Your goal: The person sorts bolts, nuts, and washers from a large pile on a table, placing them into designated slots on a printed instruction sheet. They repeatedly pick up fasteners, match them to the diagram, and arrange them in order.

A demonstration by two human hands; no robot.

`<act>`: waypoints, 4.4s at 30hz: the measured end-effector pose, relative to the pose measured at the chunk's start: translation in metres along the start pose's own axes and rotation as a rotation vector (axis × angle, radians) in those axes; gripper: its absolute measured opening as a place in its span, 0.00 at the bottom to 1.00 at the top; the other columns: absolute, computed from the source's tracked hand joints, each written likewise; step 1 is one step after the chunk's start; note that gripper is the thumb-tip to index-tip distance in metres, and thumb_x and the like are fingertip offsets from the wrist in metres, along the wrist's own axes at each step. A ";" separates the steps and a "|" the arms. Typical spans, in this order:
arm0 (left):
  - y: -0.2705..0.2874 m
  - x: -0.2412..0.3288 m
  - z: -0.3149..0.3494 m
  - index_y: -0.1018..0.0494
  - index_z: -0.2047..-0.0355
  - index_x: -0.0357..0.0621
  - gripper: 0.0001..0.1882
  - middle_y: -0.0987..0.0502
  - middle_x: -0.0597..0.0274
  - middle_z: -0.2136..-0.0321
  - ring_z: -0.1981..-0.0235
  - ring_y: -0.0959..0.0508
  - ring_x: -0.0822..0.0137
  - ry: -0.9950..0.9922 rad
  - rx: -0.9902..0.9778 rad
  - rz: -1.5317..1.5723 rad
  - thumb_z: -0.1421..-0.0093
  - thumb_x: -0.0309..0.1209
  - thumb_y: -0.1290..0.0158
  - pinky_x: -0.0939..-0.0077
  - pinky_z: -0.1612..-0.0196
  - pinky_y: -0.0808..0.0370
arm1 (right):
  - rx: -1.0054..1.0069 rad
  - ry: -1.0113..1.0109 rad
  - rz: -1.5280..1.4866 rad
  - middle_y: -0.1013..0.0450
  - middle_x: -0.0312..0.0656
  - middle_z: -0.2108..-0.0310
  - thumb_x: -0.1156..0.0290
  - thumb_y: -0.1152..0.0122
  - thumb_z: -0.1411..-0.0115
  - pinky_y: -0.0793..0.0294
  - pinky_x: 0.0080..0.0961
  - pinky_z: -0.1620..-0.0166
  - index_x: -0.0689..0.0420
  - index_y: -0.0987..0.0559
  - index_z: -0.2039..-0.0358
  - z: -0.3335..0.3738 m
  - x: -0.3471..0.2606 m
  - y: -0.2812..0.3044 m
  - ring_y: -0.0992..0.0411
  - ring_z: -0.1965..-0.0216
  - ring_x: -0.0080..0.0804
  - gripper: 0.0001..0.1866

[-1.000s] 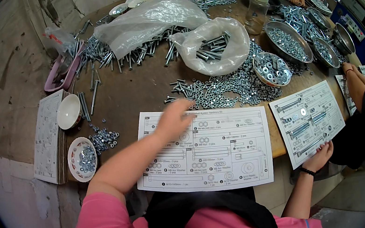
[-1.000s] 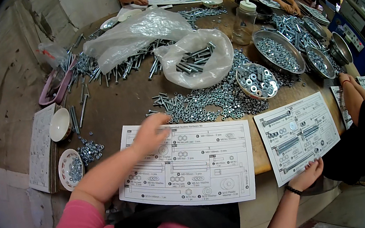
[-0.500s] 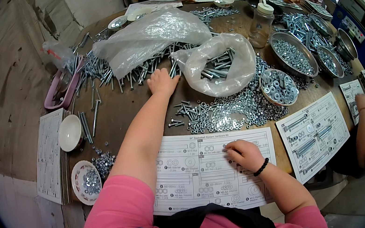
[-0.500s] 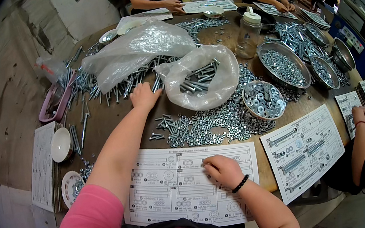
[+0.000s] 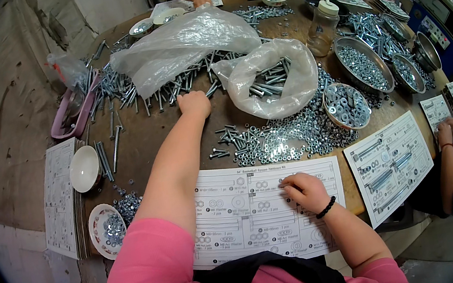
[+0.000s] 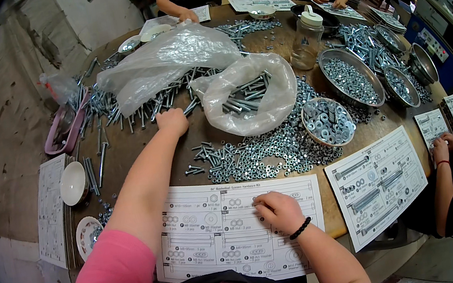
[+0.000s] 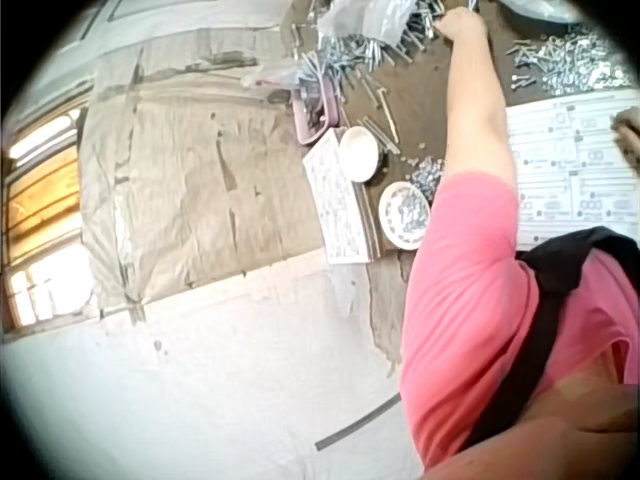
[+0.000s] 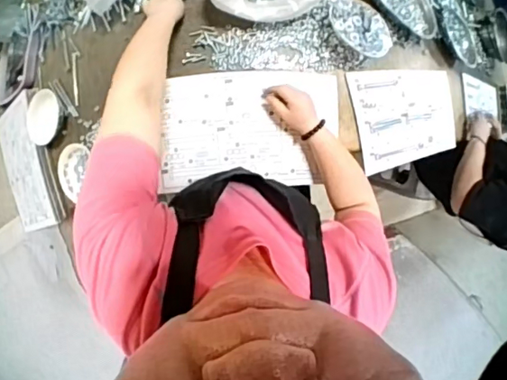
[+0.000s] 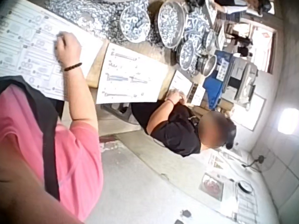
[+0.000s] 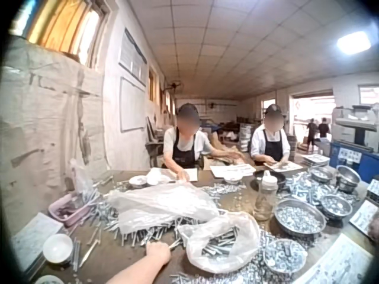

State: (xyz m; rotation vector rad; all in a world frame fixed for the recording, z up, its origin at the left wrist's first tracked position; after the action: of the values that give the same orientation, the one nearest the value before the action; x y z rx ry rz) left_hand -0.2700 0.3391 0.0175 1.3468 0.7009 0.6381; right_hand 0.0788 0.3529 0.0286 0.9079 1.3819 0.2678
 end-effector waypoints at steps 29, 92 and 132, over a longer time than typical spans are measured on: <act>0.007 -0.023 0.298 0.30 0.66 0.45 0.13 0.30 0.63 0.63 0.58 0.30 0.57 -0.544 0.156 0.581 0.54 0.31 0.43 0.65 0.55 0.33 | -0.357 0.105 0.366 0.28 0.43 0.73 0.56 0.44 0.48 0.29 0.35 0.67 0.55 0.26 0.70 -0.006 -0.085 -0.097 0.28 0.69 0.41 0.15; 0.017 -0.113 0.031 0.28 0.58 0.39 0.28 0.28 0.51 0.58 0.56 0.29 0.58 0.180 0.333 0.324 0.50 0.50 0.47 0.61 0.54 0.34 | -0.094 0.010 -0.150 0.29 0.40 0.77 0.67 0.42 0.48 0.31 0.28 0.71 0.56 0.23 0.66 -0.020 -0.037 -0.051 0.30 0.76 0.34 0.10; 0.040 -0.037 0.219 0.35 0.69 0.39 0.10 0.26 0.44 0.72 0.68 0.27 0.44 -0.148 0.123 0.503 0.44 0.34 0.54 0.53 0.65 0.31 | -0.175 -0.195 -0.505 0.28 0.36 0.72 0.67 0.44 0.44 0.30 0.21 0.65 0.58 0.25 0.59 -0.018 -0.026 -0.063 0.29 0.69 0.24 0.13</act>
State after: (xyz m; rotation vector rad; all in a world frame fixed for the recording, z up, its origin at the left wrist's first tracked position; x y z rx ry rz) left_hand -0.1271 0.1763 0.0792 1.6839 0.2806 0.8917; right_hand 0.0353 0.3027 0.0060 0.4071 1.3334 -0.0838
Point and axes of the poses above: each hand's wrist, its own z-axis away from the middle knuckle, its own y-axis out of the back of the hand, x = y × z, the point moved 10 cm from there along -z, towards the middle knuckle
